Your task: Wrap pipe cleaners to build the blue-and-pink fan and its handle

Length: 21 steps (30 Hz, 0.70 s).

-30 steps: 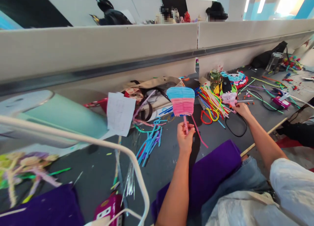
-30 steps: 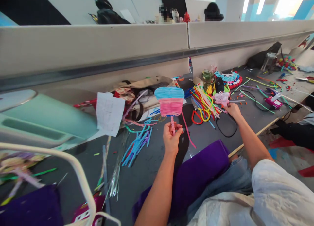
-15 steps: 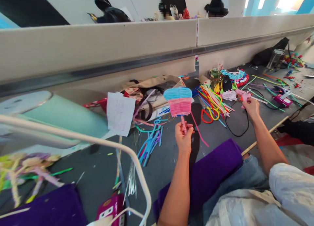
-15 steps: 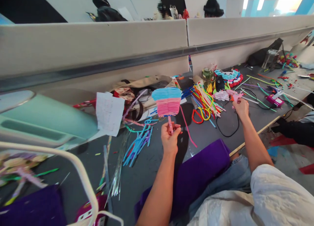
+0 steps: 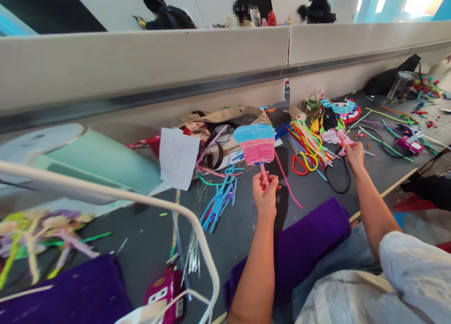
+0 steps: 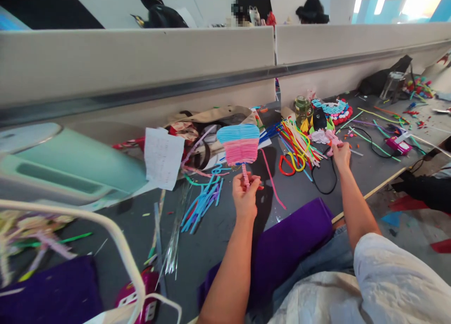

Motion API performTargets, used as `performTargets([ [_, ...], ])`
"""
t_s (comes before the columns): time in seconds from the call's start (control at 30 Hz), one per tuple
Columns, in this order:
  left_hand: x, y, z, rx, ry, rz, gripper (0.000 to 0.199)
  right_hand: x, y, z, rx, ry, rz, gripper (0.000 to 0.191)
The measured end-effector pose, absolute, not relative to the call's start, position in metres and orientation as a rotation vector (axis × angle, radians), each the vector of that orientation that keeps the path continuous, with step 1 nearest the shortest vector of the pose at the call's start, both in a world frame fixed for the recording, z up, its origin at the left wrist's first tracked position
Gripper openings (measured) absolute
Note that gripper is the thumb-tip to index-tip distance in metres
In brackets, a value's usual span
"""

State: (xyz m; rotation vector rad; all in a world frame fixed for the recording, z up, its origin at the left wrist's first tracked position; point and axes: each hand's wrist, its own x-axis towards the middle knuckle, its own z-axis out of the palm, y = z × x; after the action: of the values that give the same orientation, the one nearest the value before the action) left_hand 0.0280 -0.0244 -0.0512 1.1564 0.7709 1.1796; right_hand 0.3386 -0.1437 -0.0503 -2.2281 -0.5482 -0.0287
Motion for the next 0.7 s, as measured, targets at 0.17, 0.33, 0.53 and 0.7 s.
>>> performTargets([
  [0.17,0.028,-0.023,-0.049,1.103,0.723,1.201,0.04,0.309,-0.129,-0.037,-2.112,-0.787,0.013,0.022],
  [0.33,0.023,-0.02,-0.048,1.012,0.685,1.251,0.045,0.236,-0.095,-0.024,-1.982,-1.276,0.329,0.009],
  [0.53,0.014,-0.01,-0.043,0.939,0.62,1.215,0.043,0.167,-0.049,-0.025,-2.204,-1.678,0.511,0.021],
  [0.7,0.003,0.0,-0.042,0.91,0.628,1.234,0.036,0.145,-0.014,-0.034,-2.427,-1.557,0.483,0.036],
])
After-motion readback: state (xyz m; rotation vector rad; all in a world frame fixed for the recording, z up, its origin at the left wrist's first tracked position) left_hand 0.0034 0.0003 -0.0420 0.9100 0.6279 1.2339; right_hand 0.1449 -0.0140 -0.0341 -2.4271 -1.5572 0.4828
